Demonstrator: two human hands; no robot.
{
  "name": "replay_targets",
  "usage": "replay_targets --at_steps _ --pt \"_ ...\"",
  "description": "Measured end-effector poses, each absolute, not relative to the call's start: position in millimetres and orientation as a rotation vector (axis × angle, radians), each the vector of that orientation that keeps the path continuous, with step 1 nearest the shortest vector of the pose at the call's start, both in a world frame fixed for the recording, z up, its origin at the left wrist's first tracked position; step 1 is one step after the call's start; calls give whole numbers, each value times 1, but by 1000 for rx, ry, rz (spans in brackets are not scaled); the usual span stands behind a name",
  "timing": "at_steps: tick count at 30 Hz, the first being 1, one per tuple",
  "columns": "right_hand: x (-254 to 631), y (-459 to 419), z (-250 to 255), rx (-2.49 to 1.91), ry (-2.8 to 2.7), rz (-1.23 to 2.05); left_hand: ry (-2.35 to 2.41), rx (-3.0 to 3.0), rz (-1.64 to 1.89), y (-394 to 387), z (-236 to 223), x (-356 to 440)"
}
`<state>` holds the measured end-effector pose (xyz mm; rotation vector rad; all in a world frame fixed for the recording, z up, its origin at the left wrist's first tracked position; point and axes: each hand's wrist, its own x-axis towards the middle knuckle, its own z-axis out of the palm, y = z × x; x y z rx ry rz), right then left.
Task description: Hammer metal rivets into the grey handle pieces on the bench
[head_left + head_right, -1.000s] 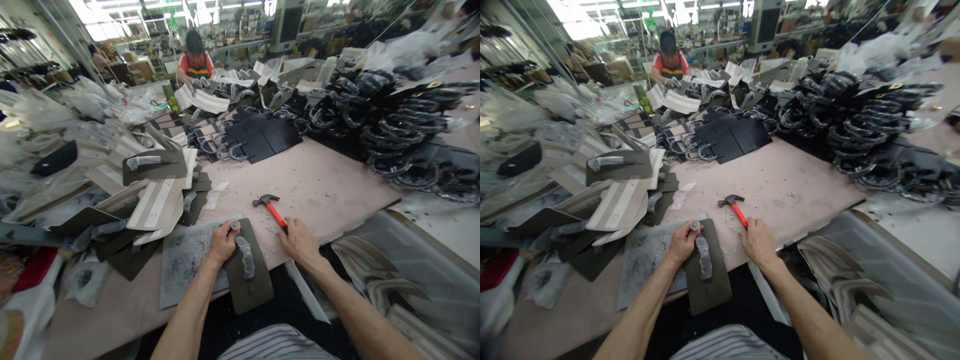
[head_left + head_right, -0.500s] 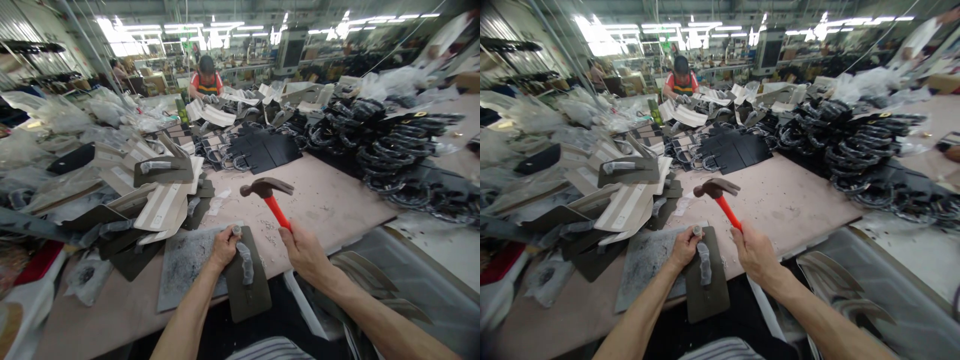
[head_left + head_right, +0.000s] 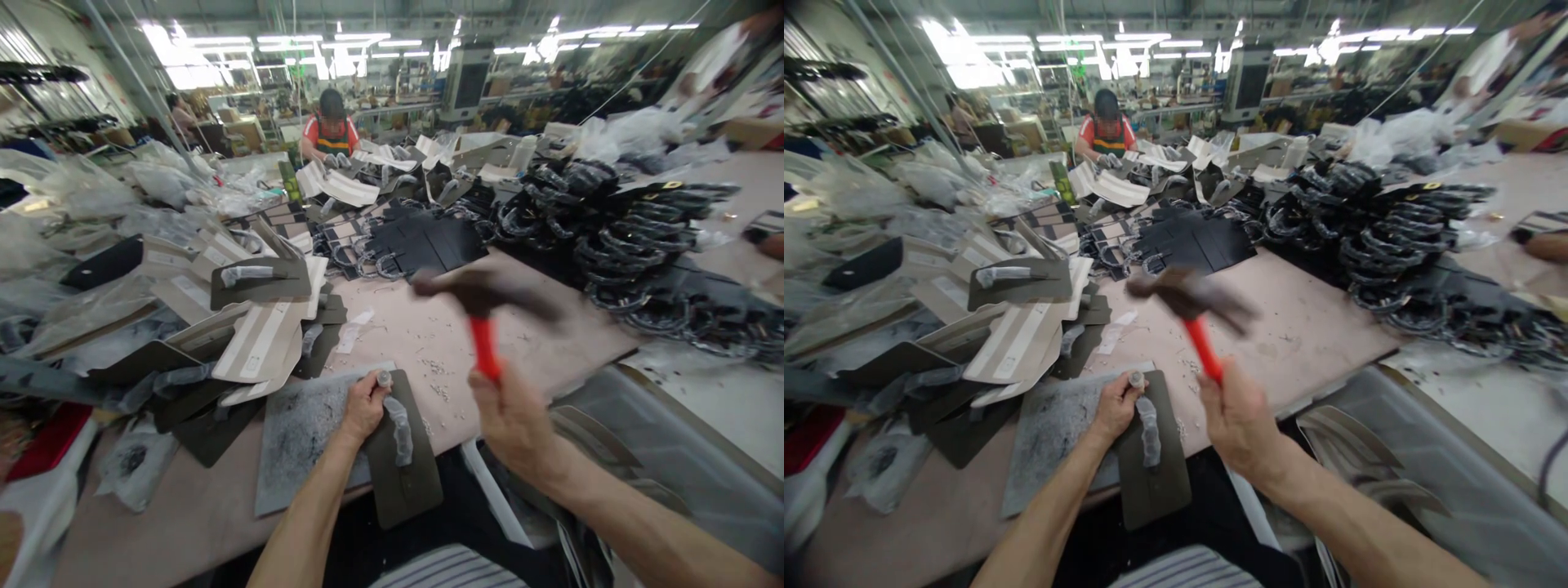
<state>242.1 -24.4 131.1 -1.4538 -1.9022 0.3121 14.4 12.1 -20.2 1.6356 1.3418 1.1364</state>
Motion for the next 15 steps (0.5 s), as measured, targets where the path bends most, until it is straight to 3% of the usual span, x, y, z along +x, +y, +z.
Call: replay_targets --at_steps 4,11,15 --pt "250 -31 89 -1688 -2468 509 1368 1642 1113 13 -22 14" --pt "270 5 56 -1897 -2330 794 1305 1598 1171 12 -19 16" --pt "262 14 28 -1953 -2320 478 1308 1594 1171 13 -19 15"
